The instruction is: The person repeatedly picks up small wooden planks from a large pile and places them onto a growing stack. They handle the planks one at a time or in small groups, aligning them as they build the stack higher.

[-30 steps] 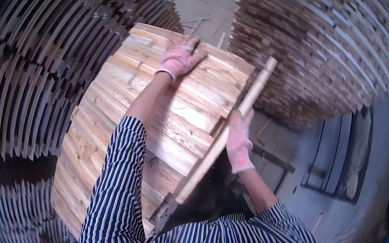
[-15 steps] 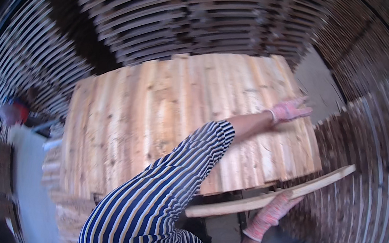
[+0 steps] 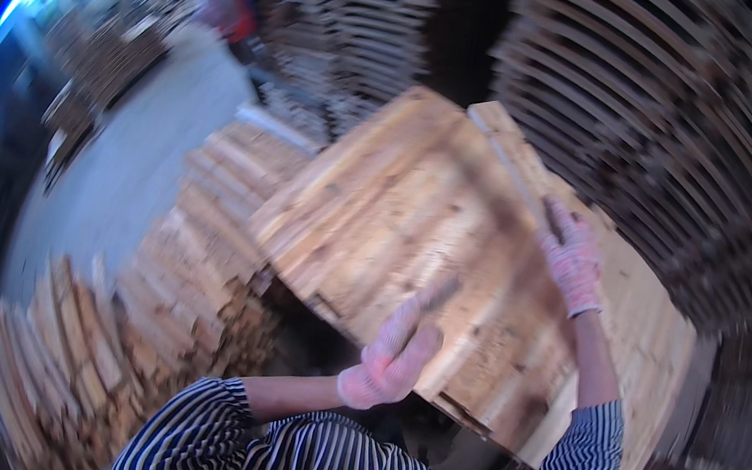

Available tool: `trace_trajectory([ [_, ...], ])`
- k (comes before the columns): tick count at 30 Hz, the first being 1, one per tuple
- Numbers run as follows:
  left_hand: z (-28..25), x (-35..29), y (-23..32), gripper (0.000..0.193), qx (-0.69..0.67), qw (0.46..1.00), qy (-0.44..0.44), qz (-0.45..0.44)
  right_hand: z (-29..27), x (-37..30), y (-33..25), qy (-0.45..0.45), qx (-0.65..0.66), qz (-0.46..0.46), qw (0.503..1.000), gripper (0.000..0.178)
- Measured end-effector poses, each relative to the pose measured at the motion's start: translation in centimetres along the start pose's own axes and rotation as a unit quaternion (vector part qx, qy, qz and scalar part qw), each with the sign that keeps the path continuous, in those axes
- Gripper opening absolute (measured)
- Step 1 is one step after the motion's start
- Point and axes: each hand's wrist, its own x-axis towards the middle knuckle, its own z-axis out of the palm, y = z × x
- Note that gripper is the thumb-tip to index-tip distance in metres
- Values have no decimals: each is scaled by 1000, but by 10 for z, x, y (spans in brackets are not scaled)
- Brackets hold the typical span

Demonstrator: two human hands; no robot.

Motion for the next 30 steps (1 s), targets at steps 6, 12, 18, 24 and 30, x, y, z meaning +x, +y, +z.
trace_trajectory([
  [6,-147,-94,32,44,137,959,37,-244,59,141,-26,-30,-145,-163,976,64],
  [12,-242,-225,-45,44,216,826,294,-430,113,163,-15,-128,-188,-143,963,59],
  [18,-306,-249,-74,51,200,758,294,-546,111,168,-29,-160,-182,-136,961,61],
  [24,-379,-257,-43,70,380,733,290,-483,106,178,-10,-189,-307,-101,927,61],
  [30,-477,-275,66,84,717,428,346,-429,153,195,-169,-117,-204,-260,937,58],
])
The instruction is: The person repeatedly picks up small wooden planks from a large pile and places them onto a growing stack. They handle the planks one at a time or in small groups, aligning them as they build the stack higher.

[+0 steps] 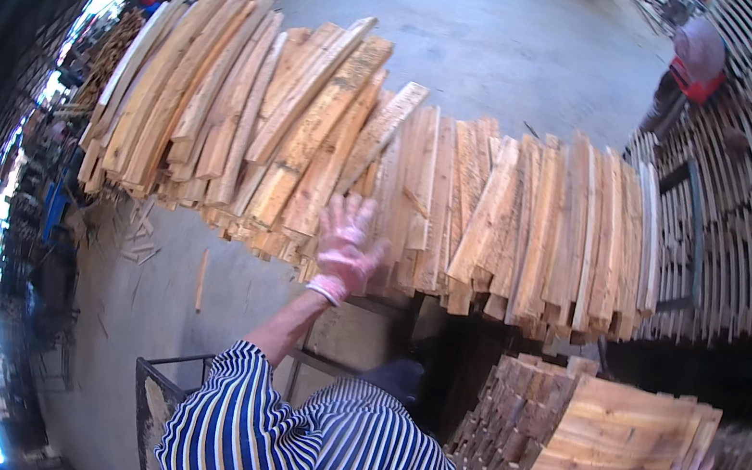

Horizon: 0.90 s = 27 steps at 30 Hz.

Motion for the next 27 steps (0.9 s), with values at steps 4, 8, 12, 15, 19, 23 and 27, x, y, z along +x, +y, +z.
trace_trajectory([
  [4,-53,62,-45,106,170,976,-32,-131,-100,41,-242,5,215,-186,959,66],
  [8,-76,83,-60,118,183,940,-160,-240,-117,89,-379,76,177,-458,868,63],
  [12,-76,96,-70,128,143,939,-178,-257,-137,94,-513,-2,179,-601,779,65],
  [15,-74,104,-88,130,30,953,-118,-278,-94,83,-585,-114,209,-599,764,65],
  [19,-64,96,-94,124,34,947,-125,-293,-24,33,-674,-373,397,-469,695,72],
  [23,-74,84,-94,113,-7,956,-107,-273,79,-38,-772,-574,594,-195,529,67],
  [27,-38,117,-83,70,15,980,-40,-193,135,-59,-867,-590,670,2,450,74],
])
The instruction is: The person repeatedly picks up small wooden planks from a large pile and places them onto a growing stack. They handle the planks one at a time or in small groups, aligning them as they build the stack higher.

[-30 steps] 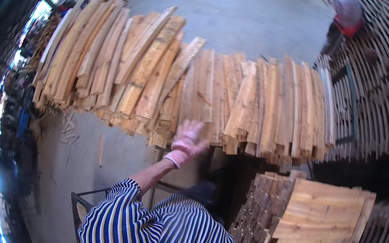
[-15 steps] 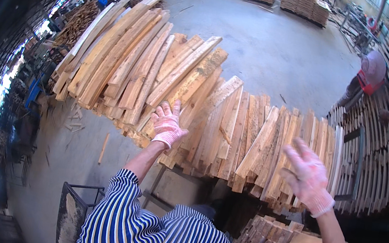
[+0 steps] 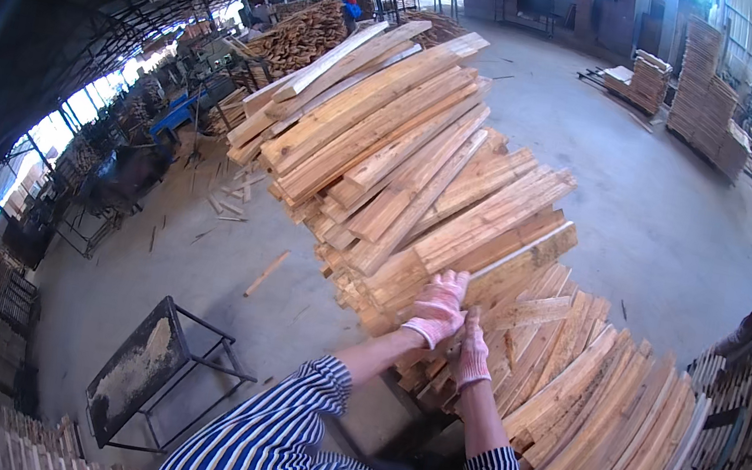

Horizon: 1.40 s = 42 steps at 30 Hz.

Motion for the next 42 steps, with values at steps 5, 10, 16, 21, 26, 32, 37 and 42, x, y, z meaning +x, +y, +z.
trace_trajectory([
  [5,10,2,18,54,-75,995,-60,-13,-26,15,13,-6,89,49,995,66],
  [10,65,17,-3,50,-193,957,-201,-80,-35,-50,-16,-19,60,89,994,81],
  [16,134,-7,25,35,-314,935,-159,-35,-75,-48,-56,-37,72,3,997,40],
  [21,58,-27,43,57,-51,966,-27,252,-94,-57,-44,13,8,-91,996,33],
  [26,68,-6,52,94,116,983,-123,65,-86,-96,-88,21,39,-6,999,38],
  [32,132,-6,88,84,115,989,-89,29,-98,-141,-119,9,161,-53,986,34],
  [37,149,-7,146,113,-17,986,-168,-3,-134,-194,-103,232,-132,-81,960,40],
  [42,215,2,206,93,-11,958,-275,-83,-180,-244,-61,134,26,-85,987,37],
])
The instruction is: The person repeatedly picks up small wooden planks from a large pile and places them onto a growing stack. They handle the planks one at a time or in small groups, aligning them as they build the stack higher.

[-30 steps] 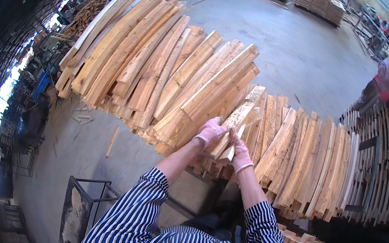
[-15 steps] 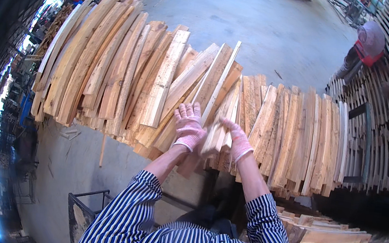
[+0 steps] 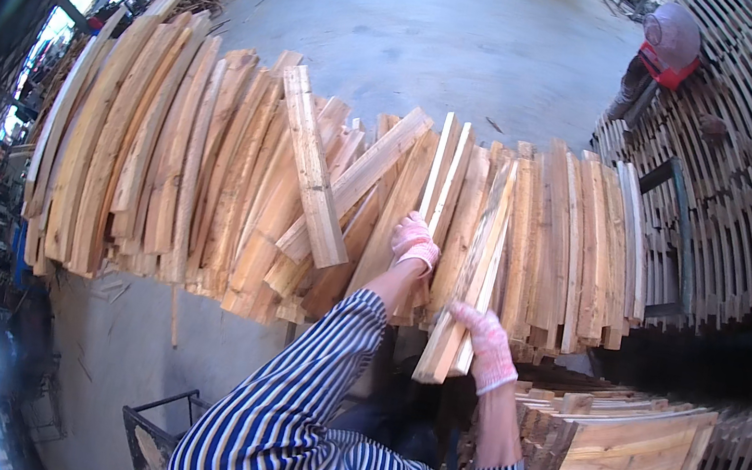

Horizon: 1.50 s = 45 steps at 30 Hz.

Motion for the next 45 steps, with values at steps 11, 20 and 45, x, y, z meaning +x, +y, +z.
trace_trajectory([
  [11,33,28,27,112,-122,977,-174,-19,-38,-54,20,22,99,62,993,36],
  [20,-38,-134,-55,82,-385,878,-182,216,-51,-17,37,129,-106,-30,985,62],
  [45,-97,-143,19,87,-440,800,-362,189,-52,-45,-27,258,-311,-171,899,107],
])
